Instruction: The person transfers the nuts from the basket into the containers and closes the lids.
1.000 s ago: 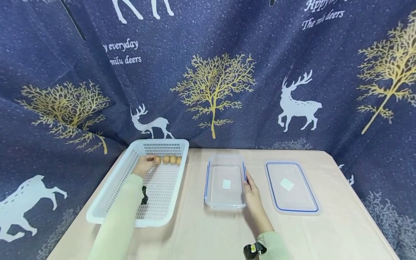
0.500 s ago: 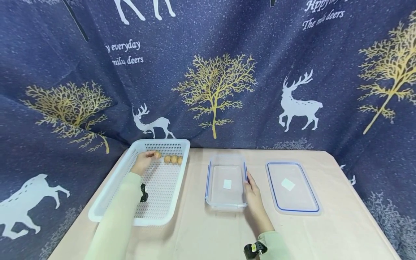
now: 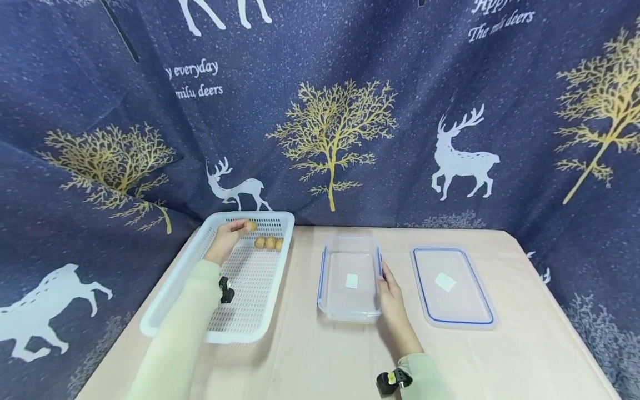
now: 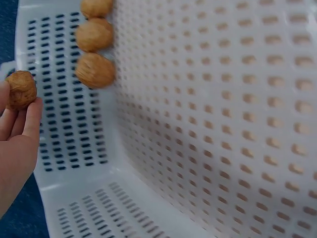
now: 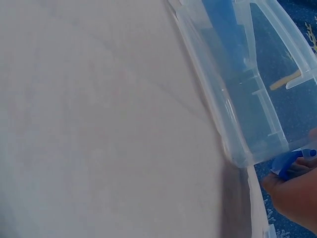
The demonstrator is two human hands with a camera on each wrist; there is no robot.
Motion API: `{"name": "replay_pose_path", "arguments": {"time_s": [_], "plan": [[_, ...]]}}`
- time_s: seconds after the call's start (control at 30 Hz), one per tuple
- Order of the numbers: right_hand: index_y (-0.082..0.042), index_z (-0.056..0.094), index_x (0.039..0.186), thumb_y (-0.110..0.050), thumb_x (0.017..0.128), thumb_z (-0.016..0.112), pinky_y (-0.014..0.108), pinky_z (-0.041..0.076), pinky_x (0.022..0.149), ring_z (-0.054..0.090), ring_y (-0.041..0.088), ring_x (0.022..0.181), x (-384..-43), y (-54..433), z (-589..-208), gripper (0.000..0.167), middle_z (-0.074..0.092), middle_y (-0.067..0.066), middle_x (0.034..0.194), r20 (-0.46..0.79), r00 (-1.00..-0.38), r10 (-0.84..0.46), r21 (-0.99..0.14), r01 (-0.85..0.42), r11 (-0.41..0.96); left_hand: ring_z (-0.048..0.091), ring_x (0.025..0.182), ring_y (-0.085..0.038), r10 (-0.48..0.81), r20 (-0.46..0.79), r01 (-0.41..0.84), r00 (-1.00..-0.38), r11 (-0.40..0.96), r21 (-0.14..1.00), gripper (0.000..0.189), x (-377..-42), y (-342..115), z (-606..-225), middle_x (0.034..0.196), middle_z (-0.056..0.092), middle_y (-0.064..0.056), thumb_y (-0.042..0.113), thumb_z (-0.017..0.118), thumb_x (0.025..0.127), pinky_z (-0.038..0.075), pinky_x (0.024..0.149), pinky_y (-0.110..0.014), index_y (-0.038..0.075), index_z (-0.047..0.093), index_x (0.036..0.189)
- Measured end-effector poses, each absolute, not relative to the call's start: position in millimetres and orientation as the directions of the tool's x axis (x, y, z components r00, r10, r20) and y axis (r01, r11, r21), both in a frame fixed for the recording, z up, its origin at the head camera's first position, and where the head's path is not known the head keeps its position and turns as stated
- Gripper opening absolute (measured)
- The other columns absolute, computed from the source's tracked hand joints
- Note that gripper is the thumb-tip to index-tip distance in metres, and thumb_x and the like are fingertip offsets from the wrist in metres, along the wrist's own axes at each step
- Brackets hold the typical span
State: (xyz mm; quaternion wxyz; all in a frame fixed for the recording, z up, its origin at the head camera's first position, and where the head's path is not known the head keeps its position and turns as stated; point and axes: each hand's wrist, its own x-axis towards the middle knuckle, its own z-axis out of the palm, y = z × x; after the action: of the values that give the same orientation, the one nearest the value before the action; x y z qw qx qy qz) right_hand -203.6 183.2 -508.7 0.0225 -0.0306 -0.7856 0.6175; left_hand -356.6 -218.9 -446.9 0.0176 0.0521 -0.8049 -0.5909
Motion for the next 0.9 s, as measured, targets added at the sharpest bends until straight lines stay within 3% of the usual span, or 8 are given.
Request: {"name": "replay_pose_path", "arguments": {"time_s": [0.53,0.77,0.9], "plan": [[-0.007,0.014,0.154,-0.021,0.105,0.028,0.051,0.006,0.118,0.006,0.036,0.146,-203.8,182.7,-507.2,0.052,0.010,0.016,0.159,-0.028,-0.996,0.086,-0.973,0.047,0.224,0.050,0.123,-0.026,-0.096,0.067,0.054,-0.993,0.137,0.989,0.042,-348.8,-183.5,-395.8,0.134,0.054,-0.020,0.012,0.060,0.095,0.038,0.107,-0.032,-0.003,0.052,0.134],[-0.007,0.014,0.154,-0.021,0.105,0.028,0.051,0.006,0.118,0.005,0.035,0.146,-202.2,182.0,-505.9,0.052,0.010,0.015,0.160,-0.024,-0.996,0.087,-0.971,0.043,0.233,0.049,0.127,-0.023,-0.086,0.043,0.033,-0.995,0.118,0.993,0.043,-343.6,-162.2,-377.3,0.137,0.054,-0.012,0.017,0.061,0.095,0.037,0.109,-0.030,0.005,0.053,0.136],[-0.007,0.014,0.154,-0.021,0.105,0.028,0.050,0.006,0.118,0.005,0.035,0.146,-202.7,181.2,-506.3,0.052,0.010,0.014,0.160,-0.032,-0.995,0.092,-0.973,0.052,0.227,0.050,0.126,-0.024,-0.061,0.059,0.056,-0.996,0.055,0.997,0.043,-342.4,-148.1,-371.1,0.136,0.054,-0.014,0.014,0.061,0.095,0.038,0.108,-0.030,0.004,0.053,0.136]]}}
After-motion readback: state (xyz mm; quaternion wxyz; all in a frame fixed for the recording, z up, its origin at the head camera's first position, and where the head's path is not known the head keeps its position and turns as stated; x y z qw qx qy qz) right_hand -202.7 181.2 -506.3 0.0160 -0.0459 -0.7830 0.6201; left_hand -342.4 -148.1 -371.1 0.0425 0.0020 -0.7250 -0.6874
